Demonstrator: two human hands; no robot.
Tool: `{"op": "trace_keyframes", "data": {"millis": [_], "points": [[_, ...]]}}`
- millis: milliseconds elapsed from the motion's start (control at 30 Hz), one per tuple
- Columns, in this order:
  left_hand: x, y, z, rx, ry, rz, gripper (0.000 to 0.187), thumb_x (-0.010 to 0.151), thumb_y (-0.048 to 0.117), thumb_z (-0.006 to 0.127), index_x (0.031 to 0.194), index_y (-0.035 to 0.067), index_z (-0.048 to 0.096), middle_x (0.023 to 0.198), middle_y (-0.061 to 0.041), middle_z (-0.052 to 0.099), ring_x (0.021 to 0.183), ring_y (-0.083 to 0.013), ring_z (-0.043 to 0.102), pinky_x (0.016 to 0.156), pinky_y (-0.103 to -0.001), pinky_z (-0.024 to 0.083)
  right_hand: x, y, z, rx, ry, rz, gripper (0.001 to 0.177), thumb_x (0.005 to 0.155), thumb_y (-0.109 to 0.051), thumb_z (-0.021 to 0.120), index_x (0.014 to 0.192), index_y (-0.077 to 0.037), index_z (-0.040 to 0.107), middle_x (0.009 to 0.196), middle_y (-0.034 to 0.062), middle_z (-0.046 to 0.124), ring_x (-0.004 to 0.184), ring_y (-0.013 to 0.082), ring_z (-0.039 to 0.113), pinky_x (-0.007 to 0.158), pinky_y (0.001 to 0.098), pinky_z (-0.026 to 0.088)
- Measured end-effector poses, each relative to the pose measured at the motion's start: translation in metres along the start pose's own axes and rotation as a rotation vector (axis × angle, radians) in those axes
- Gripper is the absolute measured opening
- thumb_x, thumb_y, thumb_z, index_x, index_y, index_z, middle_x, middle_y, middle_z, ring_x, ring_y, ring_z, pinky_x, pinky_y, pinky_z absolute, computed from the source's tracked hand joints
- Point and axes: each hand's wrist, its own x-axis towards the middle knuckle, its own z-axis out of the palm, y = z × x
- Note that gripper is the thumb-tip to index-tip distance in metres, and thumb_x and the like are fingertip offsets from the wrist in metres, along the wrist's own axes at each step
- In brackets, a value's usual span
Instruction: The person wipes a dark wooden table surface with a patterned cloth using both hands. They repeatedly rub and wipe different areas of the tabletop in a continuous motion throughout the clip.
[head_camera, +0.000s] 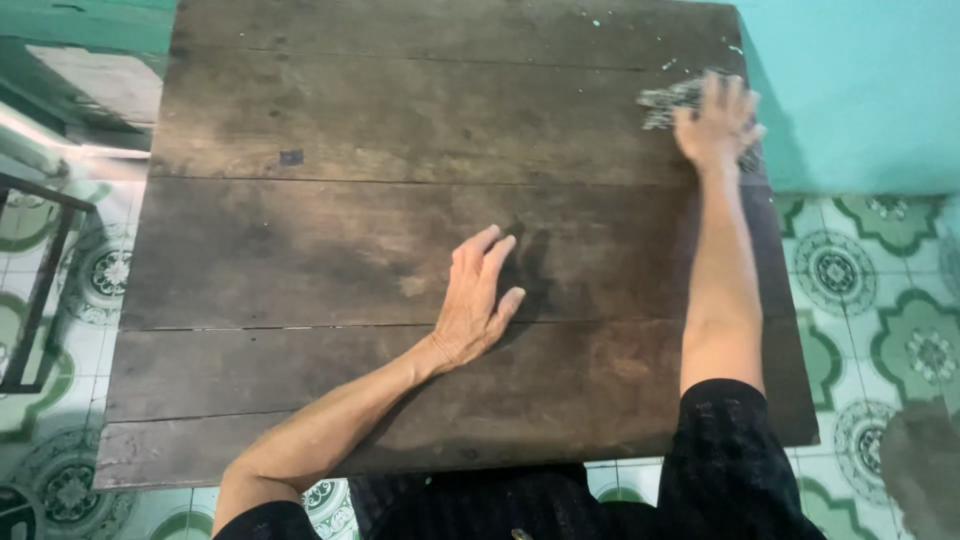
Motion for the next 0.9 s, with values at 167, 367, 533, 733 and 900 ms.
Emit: {"op": "trace_keyframes", "data": {"millis": [167,367,533,733,900], "points": [[0.000,0.000,-0.001,0.035,0.003,0.008,0.059,0.097,0.026,0.059,0.147,0.002,0.040,0.153,-0.025,0.036,0.137,-0.0438,0.040,0.115,-0.053,0.036,0.008,0.007,-0.005,0.117,0.002,0.235,0.064,0.107,-0.037,0.050,0.163,-0.017,0.025,0.165,0.0217,0.020,0.149,0.0479,0.015,0.109,0.0793,0.022],[-0.006,-0.008,0.006,0.055,0.066,0.037,0.060,0.093,0.022,0.063,0.145,0.003,0.041,0.149,-0.024,0.039,0.131,-0.0422,0.044,0.111,-0.051,0.038,0.006,-0.093,0.008,0.172,0.061,0.228,0.062,0.109,-0.034,0.046,0.161,-0.007,0.027,0.163,0.0304,0.017,0.149,0.0487,0.010,0.113,0.0746,0.011],[-0.012,-0.024,0.020,0.007,0.167,-0.006,0.061,0.102,0.035,0.054,0.155,0.010,0.036,0.150,-0.022,0.036,0.141,-0.0432,0.035,0.115,-0.052,0.036,-0.034,-0.236,0.018,0.130,0.022,-0.239,0.060,0.109,-0.031,0.047,0.164,-0.015,0.031,0.167,0.0210,0.027,0.154,0.0407,0.019,0.114,0.0737,0.019],[0.002,-0.006,0.008,0.126,0.493,0.099,0.058,0.108,0.044,0.043,0.155,0.011,0.037,0.155,-0.021,0.034,0.147,-0.0410,0.031,0.128,-0.056,0.019,-0.154,-0.377,0.005,0.241,-0.073,-0.987,0.062,0.103,-0.025,0.048,0.162,-0.016,0.033,0.168,0.0196,0.028,0.155,0.0409,0.024,0.114,0.0728,0.022],[-0.014,-0.004,0.016,0.149,0.413,0.463,0.056,0.113,0.050,0.027,0.159,0.019,0.030,0.164,-0.016,0.029,0.153,-0.0352,0.033,0.130,-0.059,0.023,-0.241,-0.367,-0.017,0.456,-0.142,-1.428,0.068,0.092,-0.026,0.057,0.158,-0.021,0.040,0.165,0.0122,0.036,0.153,0.0332,0.031,0.117,0.0580,0.026]]}}
